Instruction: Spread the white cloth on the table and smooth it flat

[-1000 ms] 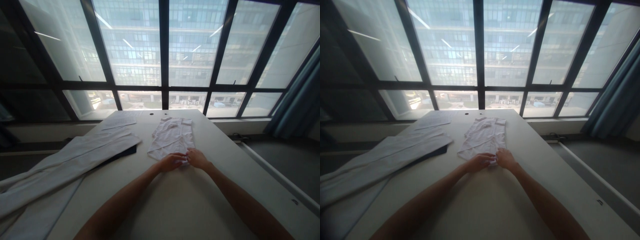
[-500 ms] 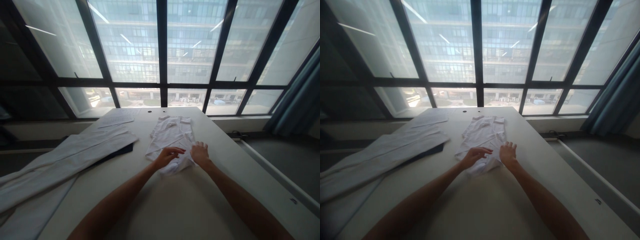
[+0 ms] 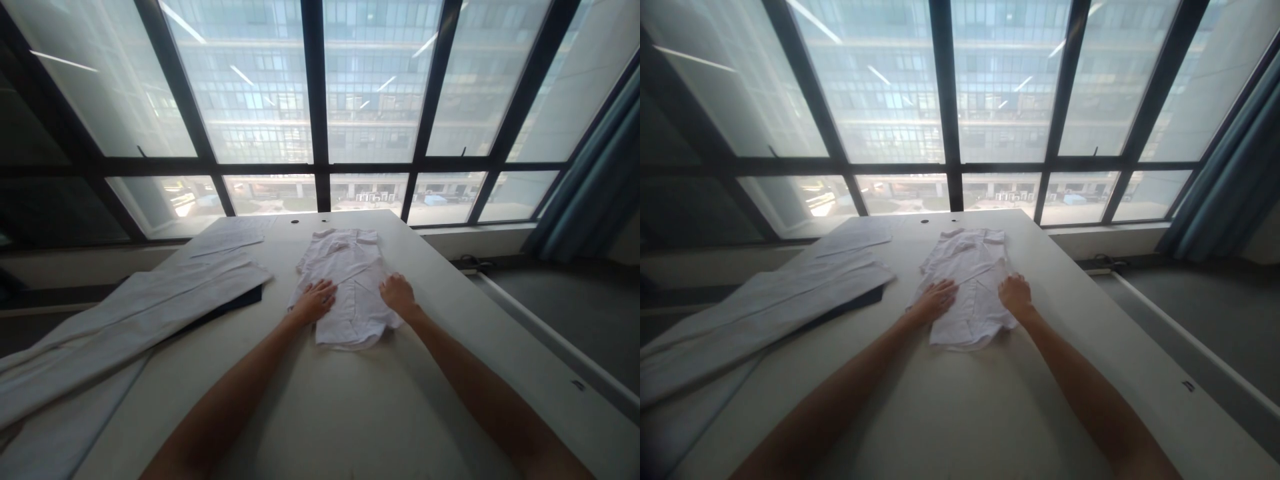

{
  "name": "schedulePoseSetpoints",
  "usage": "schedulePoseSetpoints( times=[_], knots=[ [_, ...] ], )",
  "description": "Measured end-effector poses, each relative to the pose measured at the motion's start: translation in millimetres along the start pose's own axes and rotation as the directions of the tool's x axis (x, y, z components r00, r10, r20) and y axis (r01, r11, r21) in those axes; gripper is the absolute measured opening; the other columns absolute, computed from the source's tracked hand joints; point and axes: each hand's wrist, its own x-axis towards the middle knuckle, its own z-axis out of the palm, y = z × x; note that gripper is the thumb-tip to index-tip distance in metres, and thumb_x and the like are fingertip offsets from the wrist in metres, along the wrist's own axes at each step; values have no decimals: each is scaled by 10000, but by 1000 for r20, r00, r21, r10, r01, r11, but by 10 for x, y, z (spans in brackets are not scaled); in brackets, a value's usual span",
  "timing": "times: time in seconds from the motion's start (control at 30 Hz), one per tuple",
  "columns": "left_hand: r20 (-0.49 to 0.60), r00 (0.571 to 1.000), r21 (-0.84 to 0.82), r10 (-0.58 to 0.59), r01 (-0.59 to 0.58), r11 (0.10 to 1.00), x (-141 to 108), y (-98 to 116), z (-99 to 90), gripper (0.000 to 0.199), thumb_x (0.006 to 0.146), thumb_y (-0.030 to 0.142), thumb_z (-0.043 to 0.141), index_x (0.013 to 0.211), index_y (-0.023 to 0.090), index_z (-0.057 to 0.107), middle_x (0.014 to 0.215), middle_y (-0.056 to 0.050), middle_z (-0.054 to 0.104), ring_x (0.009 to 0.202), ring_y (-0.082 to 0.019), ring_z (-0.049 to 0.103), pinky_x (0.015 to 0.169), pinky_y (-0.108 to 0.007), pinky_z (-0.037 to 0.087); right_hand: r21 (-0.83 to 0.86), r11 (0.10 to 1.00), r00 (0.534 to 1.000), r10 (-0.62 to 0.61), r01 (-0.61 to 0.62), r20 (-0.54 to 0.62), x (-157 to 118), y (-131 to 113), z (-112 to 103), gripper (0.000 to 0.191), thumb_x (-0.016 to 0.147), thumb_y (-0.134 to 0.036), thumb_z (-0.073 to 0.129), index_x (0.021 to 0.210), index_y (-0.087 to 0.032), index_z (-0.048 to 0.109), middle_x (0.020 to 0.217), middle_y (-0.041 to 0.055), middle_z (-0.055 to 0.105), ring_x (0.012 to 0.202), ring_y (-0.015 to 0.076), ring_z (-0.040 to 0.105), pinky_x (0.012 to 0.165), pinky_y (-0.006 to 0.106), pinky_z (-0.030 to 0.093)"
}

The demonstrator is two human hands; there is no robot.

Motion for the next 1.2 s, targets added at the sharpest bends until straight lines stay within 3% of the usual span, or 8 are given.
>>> schedulePoseSetpoints(
  times=[0.13,0.27,0.47,0.67,0.77,0.87,1.0,1.2],
  knots=[
    [21,1000,22,-18,18,1000,7,25,-5,463,1029,374,434,1469,266,532,1596,-89,423,1494,-302,344,1223,-582,239,-28,980,974,200,-198,106,110,358,-132,422,954,-296,441,1137,-56,735,1125,290,694,1065,370,670,866,458,536],
    [49,998,51,-26,24,998,7,63,-30,481,1040,381,399,1497,269,497,1617,-82,392,1507,-299,315,1225,-569,222,-78,964,956,264,-256,125,111,509,-135,394,919,-226,455,1146,-72,739,1191,291,671,1133,402,629,882,517,521],
    [151,988,98,-31,16,995,-48,186,-69,545,1063,446,322,1582,282,364,1676,-100,241,1548,-354,173,1202,-635,165,16,993,990,-114,116,-86,55,231,135,464,1002,-307,400,1398,-155,587,1523,182,487,1399,301,432,1142,428,346],
    [190,978,88,-85,69,994,-93,298,-87,563,1055,473,341,1587,290,347,1681,-114,221,1539,-424,139,1153,-723,163,55,985,979,-167,161,121,141,249,536,589,1053,-413,319,1582,-155,354,1665,159,265,1536,285,224,1219,485,204],
    [84,991,72,-106,100,992,-76,358,-99,477,1032,375,420,1490,271,502,1615,-125,383,1510,-410,262,1159,-725,172,54,984,974,-175,169,146,170,324,598,603,1061,-435,294,1595,-158,327,1672,161,239,1546,285,193,1226,499,183],
    [-22,1000,22,21,-20,1000,-80,443,-101,432,1030,336,436,1440,267,554,1570,-105,459,1504,-331,312,1217,-634,163,47,978,968,-209,204,141,183,350,580,605,1060,-439,298,1595,-158,330,1667,166,248,1547,283,193,1223,496,195],
    [100,946,-43,308,-305,951,-158,580,-69,522,1049,484,412,1548,334,409,1663,-58,293,1558,-295,164,1238,-584,118,46,973,961,-232,228,150,199,382,522,605,1057,-437,308,1595,-162,333,1665,161,253,1546,279,198,1223,493,202],
    [226,923,-42,313,-311,949,-245,756,-33,577,1060,540,339,1587,304,332,1680,-117,212,1555,-329,162,1210,-630,124,63,969,943,-247,239,224,150,458,410,618,1067,-423,261,1624,-156,240,1688,155,163,1560,269,130,1228,504,171]
  ],
)
